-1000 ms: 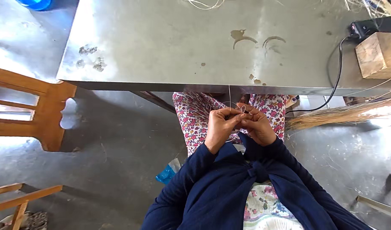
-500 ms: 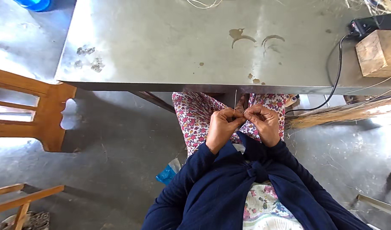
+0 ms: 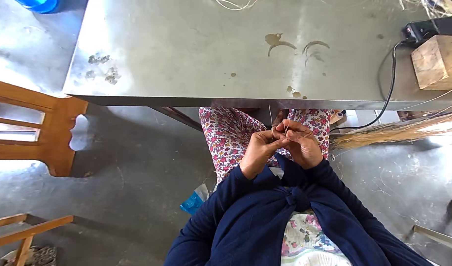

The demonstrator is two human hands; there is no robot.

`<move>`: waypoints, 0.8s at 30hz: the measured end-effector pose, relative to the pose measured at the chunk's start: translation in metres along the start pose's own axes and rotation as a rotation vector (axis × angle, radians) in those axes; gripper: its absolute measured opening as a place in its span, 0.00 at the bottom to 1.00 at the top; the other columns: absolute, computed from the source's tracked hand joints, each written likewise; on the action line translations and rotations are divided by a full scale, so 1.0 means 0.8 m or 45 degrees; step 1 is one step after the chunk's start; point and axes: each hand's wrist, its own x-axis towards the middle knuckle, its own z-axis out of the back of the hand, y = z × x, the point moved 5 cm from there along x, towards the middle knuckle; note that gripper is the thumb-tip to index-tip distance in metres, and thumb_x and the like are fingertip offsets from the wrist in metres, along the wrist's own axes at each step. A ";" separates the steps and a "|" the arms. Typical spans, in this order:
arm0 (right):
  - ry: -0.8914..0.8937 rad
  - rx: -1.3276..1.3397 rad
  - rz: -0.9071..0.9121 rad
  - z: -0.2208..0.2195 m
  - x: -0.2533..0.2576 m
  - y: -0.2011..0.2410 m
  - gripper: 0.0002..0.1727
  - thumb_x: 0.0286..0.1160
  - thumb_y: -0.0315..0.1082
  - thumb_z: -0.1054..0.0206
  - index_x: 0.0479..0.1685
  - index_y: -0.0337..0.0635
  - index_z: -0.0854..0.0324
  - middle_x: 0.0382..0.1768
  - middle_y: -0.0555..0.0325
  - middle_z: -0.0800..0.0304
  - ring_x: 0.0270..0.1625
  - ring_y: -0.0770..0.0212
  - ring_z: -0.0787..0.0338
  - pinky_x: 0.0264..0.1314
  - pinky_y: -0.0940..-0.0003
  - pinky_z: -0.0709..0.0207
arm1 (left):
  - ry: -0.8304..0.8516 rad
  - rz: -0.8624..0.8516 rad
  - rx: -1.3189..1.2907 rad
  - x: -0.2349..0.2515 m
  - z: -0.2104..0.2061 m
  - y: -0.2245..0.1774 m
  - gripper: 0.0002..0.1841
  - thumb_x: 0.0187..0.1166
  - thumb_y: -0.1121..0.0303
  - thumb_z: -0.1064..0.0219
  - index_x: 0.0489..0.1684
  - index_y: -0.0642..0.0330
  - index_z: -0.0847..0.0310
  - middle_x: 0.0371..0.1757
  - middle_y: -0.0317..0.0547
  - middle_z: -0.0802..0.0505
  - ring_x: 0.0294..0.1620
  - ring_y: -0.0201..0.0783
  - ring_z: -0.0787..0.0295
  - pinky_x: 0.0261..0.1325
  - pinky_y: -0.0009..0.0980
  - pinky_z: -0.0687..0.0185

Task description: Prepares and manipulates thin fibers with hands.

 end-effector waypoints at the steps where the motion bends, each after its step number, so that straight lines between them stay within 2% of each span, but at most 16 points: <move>1: 0.020 -0.016 0.032 0.001 0.002 0.002 0.13 0.80 0.28 0.34 0.57 0.49 0.08 0.53 0.59 0.05 0.50 0.68 0.07 0.49 0.73 0.12 | 0.013 -0.013 -0.009 0.000 0.000 0.000 0.05 0.77 0.77 0.30 0.33 0.58 0.10 0.28 0.36 0.08 0.22 0.21 0.19 0.26 0.16 0.24; 3: 0.040 -0.069 0.117 0.001 0.005 0.010 0.14 0.79 0.26 0.33 0.58 0.48 0.08 0.50 0.58 0.05 0.52 0.65 0.07 0.57 0.69 0.12 | 0.025 -0.034 -0.019 0.000 0.004 0.001 0.05 0.76 0.78 0.30 0.33 0.59 0.10 0.27 0.36 0.08 0.22 0.22 0.19 0.26 0.17 0.23; 5: 0.034 -0.125 0.179 -0.001 0.008 0.018 0.15 0.77 0.23 0.33 0.55 0.47 0.07 0.48 0.59 0.04 0.52 0.65 0.07 0.59 0.67 0.12 | 0.001 -0.032 -0.004 0.000 0.011 0.002 0.06 0.75 0.78 0.30 0.31 0.59 0.10 0.25 0.36 0.09 0.20 0.21 0.21 0.25 0.16 0.26; 7: 0.004 -0.172 0.229 -0.009 0.009 0.027 0.15 0.75 0.21 0.31 0.53 0.48 0.06 0.47 0.61 0.03 0.49 0.67 0.06 0.56 0.69 0.11 | 0.010 -0.060 0.073 -0.006 0.023 0.002 0.06 0.74 0.78 0.30 0.31 0.58 0.10 0.26 0.34 0.09 0.22 0.21 0.21 0.27 0.17 0.25; 9: -0.021 -0.195 0.306 -0.021 0.014 0.045 0.14 0.72 0.20 0.29 0.51 0.48 0.06 0.44 0.62 0.03 0.45 0.69 0.05 0.51 0.71 0.10 | 0.082 -0.128 0.199 -0.011 0.036 -0.001 0.04 0.75 0.75 0.29 0.34 0.55 0.09 0.31 0.30 0.06 0.29 0.21 0.14 0.35 0.20 0.18; 11: -0.004 -0.207 0.419 -0.032 0.018 0.082 0.14 0.71 0.18 0.29 0.50 0.44 0.07 0.43 0.61 0.03 0.43 0.67 0.05 0.50 0.68 0.08 | 0.167 -0.197 0.311 -0.014 0.045 -0.005 0.03 0.76 0.69 0.28 0.37 0.51 0.08 0.35 0.27 0.05 0.34 0.21 0.11 0.40 0.21 0.13; 13: 0.041 -0.220 0.540 -0.045 0.020 0.131 0.13 0.74 0.20 0.30 0.52 0.44 0.08 0.43 0.60 0.04 0.43 0.66 0.04 0.51 0.66 0.08 | 0.211 -0.229 0.387 -0.019 0.052 -0.013 0.02 0.76 0.65 0.26 0.38 0.47 0.07 0.37 0.26 0.03 0.35 0.20 0.10 0.40 0.19 0.14; 16: 0.052 -0.348 0.755 -0.052 0.019 0.218 0.12 0.79 0.26 0.33 0.53 0.49 0.08 0.42 0.64 0.03 0.43 0.69 0.05 0.52 0.69 0.09 | 0.255 -0.210 0.389 -0.023 0.058 -0.024 0.03 0.75 0.65 0.26 0.37 0.43 0.07 0.36 0.27 0.03 0.34 0.20 0.09 0.40 0.18 0.13; 19: -0.113 -0.500 0.954 -0.036 0.013 0.315 0.15 0.81 0.24 0.40 0.52 0.50 0.09 0.39 0.67 0.03 0.40 0.70 0.06 0.51 0.71 0.10 | 0.292 -0.185 0.406 -0.023 0.062 -0.033 0.08 0.73 0.73 0.27 0.37 0.45 0.06 0.34 0.26 0.03 0.33 0.20 0.08 0.40 0.18 0.11; 21: -0.304 -0.629 1.019 -0.011 0.004 0.380 0.16 0.84 0.23 0.47 0.54 0.48 0.15 0.36 0.68 0.05 0.40 0.69 0.06 0.51 0.70 0.10 | 0.345 -0.174 0.457 -0.020 0.069 -0.033 0.09 0.73 0.77 0.29 0.38 0.48 0.07 0.33 0.27 0.03 0.33 0.20 0.07 0.40 0.18 0.11; 22: -0.434 -0.673 1.014 0.007 0.000 0.413 0.14 0.85 0.22 0.47 0.55 0.45 0.18 0.35 0.67 0.07 0.39 0.68 0.07 0.51 0.68 0.10 | 0.370 -0.165 0.489 -0.017 0.073 -0.031 0.09 0.73 0.78 0.30 0.37 0.50 0.07 0.32 0.27 0.03 0.33 0.20 0.08 0.40 0.18 0.12; 24: -0.750 -0.774 0.957 0.052 -0.012 0.477 0.09 0.84 0.24 0.42 0.54 0.42 0.20 0.35 0.65 0.12 0.36 0.69 0.12 0.46 0.71 0.14 | 0.397 -0.136 0.563 -0.013 0.080 -0.028 0.10 0.72 0.82 0.32 0.37 0.54 0.07 0.32 0.27 0.03 0.33 0.20 0.08 0.41 0.18 0.11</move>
